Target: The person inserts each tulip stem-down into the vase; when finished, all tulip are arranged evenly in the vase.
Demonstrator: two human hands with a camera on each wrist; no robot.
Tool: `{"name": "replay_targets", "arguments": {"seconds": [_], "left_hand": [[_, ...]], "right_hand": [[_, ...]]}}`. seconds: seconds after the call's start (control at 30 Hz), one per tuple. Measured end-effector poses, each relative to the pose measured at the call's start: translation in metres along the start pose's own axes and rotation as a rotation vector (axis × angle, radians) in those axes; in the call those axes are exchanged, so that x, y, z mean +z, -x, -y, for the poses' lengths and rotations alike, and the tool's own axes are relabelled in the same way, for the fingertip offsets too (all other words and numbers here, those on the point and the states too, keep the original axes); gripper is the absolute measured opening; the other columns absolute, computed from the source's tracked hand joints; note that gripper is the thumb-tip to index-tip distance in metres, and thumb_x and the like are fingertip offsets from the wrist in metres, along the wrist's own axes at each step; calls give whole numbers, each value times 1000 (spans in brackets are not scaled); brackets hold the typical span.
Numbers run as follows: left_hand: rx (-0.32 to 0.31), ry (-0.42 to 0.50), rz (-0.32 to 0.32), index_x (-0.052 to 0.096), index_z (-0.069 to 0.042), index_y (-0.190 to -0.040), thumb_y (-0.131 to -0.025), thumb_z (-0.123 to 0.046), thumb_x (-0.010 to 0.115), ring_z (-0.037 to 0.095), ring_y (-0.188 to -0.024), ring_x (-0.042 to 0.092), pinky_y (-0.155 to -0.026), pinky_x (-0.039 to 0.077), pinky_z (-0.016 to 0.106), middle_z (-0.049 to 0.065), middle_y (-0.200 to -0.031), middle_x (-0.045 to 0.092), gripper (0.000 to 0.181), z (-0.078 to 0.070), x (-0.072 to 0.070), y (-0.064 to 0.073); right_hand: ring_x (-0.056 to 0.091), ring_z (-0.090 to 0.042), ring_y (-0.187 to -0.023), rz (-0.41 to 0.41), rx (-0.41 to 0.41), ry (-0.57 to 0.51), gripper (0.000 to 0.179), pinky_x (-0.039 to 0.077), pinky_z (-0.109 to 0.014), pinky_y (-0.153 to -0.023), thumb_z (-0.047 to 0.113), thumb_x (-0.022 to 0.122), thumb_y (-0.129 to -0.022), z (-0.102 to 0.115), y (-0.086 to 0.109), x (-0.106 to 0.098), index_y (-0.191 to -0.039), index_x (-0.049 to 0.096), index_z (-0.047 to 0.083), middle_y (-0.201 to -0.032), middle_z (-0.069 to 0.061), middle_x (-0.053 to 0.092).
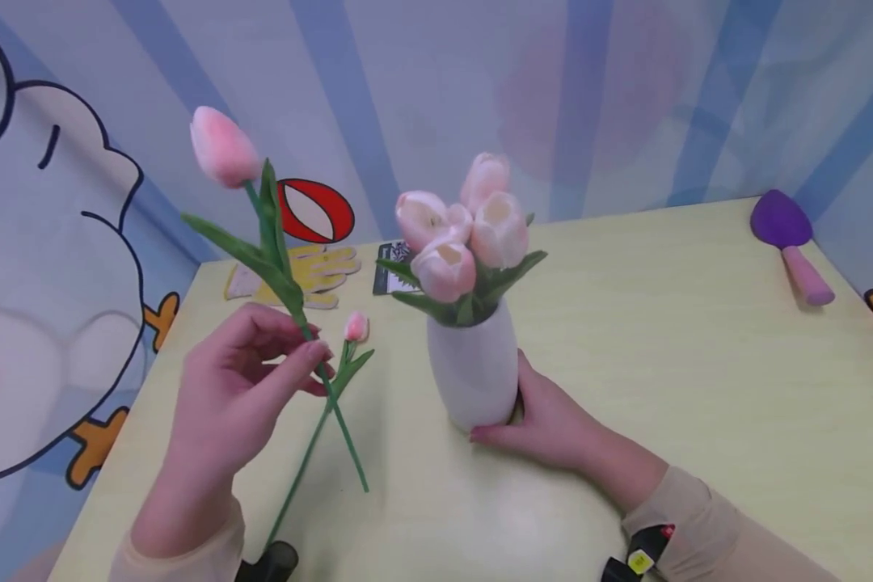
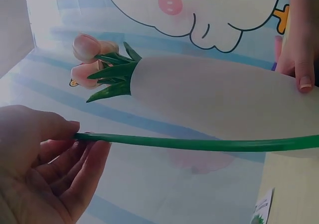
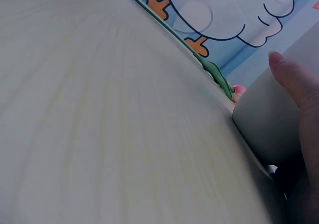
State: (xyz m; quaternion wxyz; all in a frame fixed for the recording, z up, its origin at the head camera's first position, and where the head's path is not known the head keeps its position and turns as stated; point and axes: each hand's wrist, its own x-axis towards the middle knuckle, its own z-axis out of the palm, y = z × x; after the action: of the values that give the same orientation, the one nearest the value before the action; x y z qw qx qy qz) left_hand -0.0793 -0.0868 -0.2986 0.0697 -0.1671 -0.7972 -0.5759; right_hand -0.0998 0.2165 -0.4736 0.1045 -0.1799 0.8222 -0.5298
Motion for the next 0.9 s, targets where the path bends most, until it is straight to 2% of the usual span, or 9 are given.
{"name": "replay_targets", "arguments": {"seconds": [0.2, 0.47, 0.63, 0.9], "left_hand": [[137, 46, -46, 62, 5, -102, -92, 8, 71, 20, -78, 75, -64, 65, 38, 15, -98, 74, 13, -3, 3, 3], [336, 287, -159, 57, 19, -105, -91, 16, 65, 20, -81, 76, -69, 65, 36, 8, -97, 73, 16, -2, 3, 4], [364, 321, -199, 53, 19, -107, -96, 12, 61, 22, -82, 77, -68, 65, 38, 10, -96, 73, 16, -3, 4, 5], [373, 358, -238, 52, 17, -113, -92, 16, 63, 24, -88, 77, -73, 65, 40, 12, -102, 71, 23, -4, 12, 7]], "right_hand": [[58, -22, -126, 2, -5, 3, 86, 47, -55, -108, 37, 92, -78, 0, 1, -1, -145, 41, 22, -138, 1, 59], [58, -23, -127, 0, -5, 8, 86, 46, -55, -108, 38, 92, -78, -1, 2, 0, -145, 41, 20, -138, 0, 59], [58, -23, -127, -4, -4, 5, 85, 45, -56, -109, 37, 92, -78, -1, 2, 0, -145, 42, 21, -138, 0, 59], [57, -22, -128, 5, -11, -2, 86, 45, -56, -109, 36, 92, -78, -2, 0, -1, -146, 41, 22, -139, 3, 58]]}}
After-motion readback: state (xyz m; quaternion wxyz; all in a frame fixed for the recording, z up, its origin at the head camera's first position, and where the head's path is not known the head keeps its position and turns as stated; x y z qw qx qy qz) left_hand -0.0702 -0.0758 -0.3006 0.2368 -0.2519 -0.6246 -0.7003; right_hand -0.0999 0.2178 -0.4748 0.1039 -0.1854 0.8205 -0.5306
